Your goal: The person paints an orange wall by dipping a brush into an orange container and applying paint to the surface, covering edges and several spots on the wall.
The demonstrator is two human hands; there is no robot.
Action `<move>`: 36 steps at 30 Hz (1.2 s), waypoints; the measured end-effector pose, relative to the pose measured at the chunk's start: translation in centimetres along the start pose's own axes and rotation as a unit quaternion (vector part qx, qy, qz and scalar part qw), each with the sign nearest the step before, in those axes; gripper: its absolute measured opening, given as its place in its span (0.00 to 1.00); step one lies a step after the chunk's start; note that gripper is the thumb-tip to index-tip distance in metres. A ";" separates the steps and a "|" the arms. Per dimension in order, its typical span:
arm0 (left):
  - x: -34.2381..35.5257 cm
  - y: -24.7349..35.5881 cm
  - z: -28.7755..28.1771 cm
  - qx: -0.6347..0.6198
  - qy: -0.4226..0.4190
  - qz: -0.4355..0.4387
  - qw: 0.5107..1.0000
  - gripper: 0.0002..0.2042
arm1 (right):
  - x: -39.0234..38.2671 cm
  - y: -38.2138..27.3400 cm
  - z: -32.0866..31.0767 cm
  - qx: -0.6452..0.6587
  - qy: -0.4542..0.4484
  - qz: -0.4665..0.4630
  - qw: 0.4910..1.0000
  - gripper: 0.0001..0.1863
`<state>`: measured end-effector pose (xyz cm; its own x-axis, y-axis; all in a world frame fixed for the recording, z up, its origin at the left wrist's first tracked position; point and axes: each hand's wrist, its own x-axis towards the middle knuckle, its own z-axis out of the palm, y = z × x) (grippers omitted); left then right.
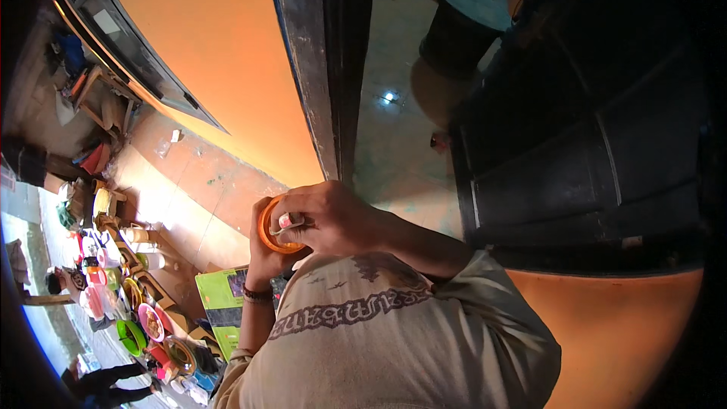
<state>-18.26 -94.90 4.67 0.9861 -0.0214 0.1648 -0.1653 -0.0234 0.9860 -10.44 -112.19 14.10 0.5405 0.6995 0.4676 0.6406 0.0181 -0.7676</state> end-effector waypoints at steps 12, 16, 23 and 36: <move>0.0 -0.8 0.5 -0.038 -0.007 -0.004 0.999 0.44 | -0.7 0.0 0.2 0.000 0.008 0.021 1.000 0.11; 0.2 -1.1 0.5 -0.020 -0.020 0.004 1.000 0.44 | -1.1 0.0 0.0 -0.001 0.011 0.025 1.000 0.11; 1.1 -0.2 1.1 -0.033 -0.039 -0.013 0.999 0.44 | -1.4 0.0 -0.5 -0.018 0.019 0.047 0.999 0.12; 1.6 -0.7 1.4 -0.027 -0.052 -0.022 0.998 0.45 | -1.5 0.2 -1.2 -0.017 0.034 0.049 0.998 0.11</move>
<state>-16.59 -96.35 4.19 0.9848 -0.1250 0.1204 -0.1179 0.0273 0.9927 -10.47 -114.10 13.79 0.6361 0.6466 0.4210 0.6011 -0.0731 -0.7958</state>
